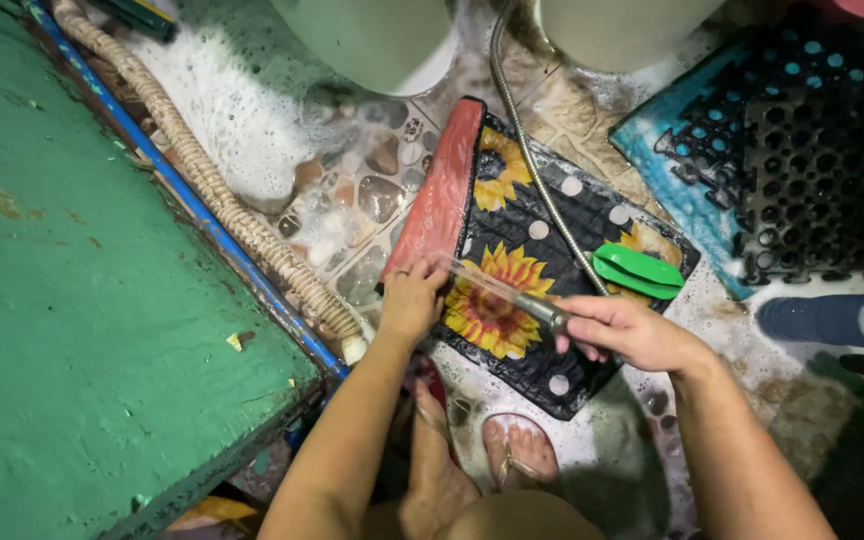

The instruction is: The person cleans a floor mat by rinsing it with a bidet sprayer and scrubbing it with a brush.

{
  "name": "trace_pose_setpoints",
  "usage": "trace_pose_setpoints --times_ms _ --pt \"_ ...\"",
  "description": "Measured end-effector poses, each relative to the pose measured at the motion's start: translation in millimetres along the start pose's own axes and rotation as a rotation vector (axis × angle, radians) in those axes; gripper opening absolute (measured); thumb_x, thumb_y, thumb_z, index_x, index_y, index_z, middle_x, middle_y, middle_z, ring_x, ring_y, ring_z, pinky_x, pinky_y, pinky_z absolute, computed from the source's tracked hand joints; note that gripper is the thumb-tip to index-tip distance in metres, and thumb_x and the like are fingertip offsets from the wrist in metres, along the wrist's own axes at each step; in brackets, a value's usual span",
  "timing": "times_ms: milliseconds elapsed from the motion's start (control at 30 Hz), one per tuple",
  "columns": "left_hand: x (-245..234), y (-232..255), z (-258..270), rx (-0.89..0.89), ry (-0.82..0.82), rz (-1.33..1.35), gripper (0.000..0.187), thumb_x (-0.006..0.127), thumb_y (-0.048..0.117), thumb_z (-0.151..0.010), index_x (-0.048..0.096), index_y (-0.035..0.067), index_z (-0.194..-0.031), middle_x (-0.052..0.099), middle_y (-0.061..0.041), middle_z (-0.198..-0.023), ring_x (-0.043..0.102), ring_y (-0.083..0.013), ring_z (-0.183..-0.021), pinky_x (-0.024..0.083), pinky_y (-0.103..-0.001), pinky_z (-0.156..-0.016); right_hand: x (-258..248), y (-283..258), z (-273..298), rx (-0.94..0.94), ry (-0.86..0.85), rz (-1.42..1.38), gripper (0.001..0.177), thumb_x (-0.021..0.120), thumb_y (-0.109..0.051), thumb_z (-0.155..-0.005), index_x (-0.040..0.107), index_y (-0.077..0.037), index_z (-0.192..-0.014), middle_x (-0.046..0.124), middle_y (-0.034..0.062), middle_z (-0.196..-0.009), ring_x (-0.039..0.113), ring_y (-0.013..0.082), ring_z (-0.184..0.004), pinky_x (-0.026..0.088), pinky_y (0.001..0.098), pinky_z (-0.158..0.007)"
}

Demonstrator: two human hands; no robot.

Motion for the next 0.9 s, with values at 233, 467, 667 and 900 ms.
trace_pose_setpoints --times_ms 233,467,667,900 --pt "1.4 -3.3 11.2 -0.014 0.064 0.117 0.032 0.076 0.011 -0.075 0.068 0.016 -0.105 0.068 -0.008 -0.101 0.066 -0.0321 -0.101 0.047 -0.050 -0.094 0.9 1.5 -11.2 -0.074 -0.086 0.001 0.031 0.052 -0.027 -0.103 0.066 -0.006 -0.120 0.073 0.0041 -0.092 0.060 0.0085 -0.065 0.052 0.0258 -0.057" --pt "1.8 -5.5 16.4 -0.030 0.072 0.158 0.026 0.075 0.008 -0.075 0.062 0.009 -0.097 0.067 -0.012 -0.099 0.065 -0.0355 -0.098 0.052 -0.046 -0.087 -46.8 -11.5 -26.9 -0.230 0.279 -0.268 0.030 0.041 -0.029 -0.106 0.062 -0.007 -0.110 0.069 0.0061 -0.093 0.061 0.0095 -0.066 0.052 0.0246 -0.058" --pt "11.1 -5.0 16.9 -0.042 0.125 0.157 0.028 0.074 0.005 -0.073 0.062 0.008 -0.098 0.069 -0.014 -0.107 0.065 -0.0382 -0.097 0.052 -0.047 -0.087 -59.2 -16.7 -24.4 -0.317 0.295 -0.247 0.034 0.043 -0.032 -0.112 0.058 -0.002 -0.107 0.072 0.0084 -0.095 0.060 0.0102 -0.066 0.051 0.0248 -0.057" --pt "18.1 -13.5 9.7 -0.163 0.054 0.199 0.023 0.068 0.003 -0.080 0.064 0.010 -0.101 0.070 -0.016 -0.102 0.066 -0.0392 -0.097 0.052 -0.049 -0.087 -32.7 -16.5 -24.3 -0.202 0.081 -0.147 0.036 0.048 -0.032 -0.102 0.062 -0.007 -0.124 0.072 0.0046 -0.092 0.059 0.0083 -0.062 0.050 0.0242 -0.055"
Point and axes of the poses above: each hand's wrist, its own z-axis away from the middle knuckle, its own x-axis out of the palm, y = z × x, the point moved 6 cm from there along -z, towards the middle knuckle
